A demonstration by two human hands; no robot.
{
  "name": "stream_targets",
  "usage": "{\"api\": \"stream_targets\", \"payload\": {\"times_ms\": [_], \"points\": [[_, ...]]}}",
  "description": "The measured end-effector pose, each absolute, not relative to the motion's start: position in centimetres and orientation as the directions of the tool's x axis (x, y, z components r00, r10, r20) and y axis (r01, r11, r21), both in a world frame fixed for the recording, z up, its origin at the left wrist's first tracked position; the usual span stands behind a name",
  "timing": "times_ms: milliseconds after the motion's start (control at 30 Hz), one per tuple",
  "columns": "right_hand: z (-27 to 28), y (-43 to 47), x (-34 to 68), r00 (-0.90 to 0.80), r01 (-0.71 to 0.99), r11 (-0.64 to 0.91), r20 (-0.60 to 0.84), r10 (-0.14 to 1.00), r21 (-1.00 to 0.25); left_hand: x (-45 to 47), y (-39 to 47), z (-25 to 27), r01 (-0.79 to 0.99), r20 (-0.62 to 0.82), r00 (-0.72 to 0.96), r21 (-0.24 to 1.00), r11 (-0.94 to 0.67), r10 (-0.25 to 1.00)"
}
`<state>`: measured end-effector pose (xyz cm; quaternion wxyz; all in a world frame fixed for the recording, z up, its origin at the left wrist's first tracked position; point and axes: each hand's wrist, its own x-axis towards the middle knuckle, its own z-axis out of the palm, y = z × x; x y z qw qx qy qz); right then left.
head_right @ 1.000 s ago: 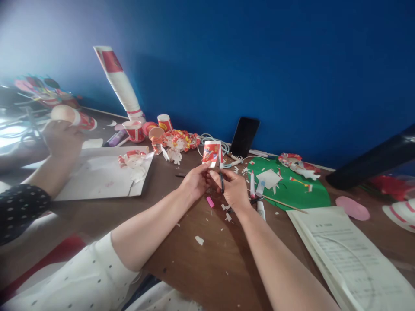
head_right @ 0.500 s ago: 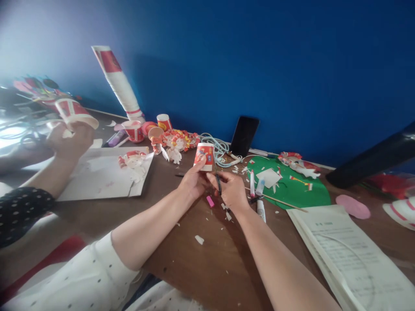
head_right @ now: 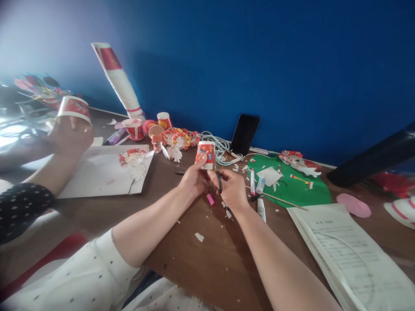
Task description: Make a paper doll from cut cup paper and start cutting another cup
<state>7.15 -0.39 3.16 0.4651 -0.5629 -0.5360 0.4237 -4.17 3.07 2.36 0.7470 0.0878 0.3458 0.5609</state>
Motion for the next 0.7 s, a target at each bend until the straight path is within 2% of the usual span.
{"api": "stream_targets", "payload": {"times_ms": [233, 333, 467, 700], "points": [[3.3, -0.5, 7.3, 0.12, 0.289, 0.026, 0.063, 0.991, -0.957, -4.3, 3.3, 2.3, -0.82, -0.416, 0.128, 0.466, 0.332, 0.901], [3.3, -0.4, 7.3, 0.153, 0.258, 0.018, 0.059, 0.986, -0.966, -4.4, 3.3, 2.5, -0.83, -0.383, 0.151, 0.451, 0.328, 0.911], [2.9, -0.5, 7.2, 0.18, 0.177, 0.029, 0.061, 0.982, -0.984, -4.8, 3.6, 2.9, -0.861, -0.376, 0.089, 0.437, 0.261, 0.922], [2.1, -1.1, 6.0, 0.068, 0.099, -0.044, -0.037, 0.997, -0.994, -5.7, 4.3, 3.1, -0.855, -0.344, 0.069, 0.463, 0.233, 0.937]]}}
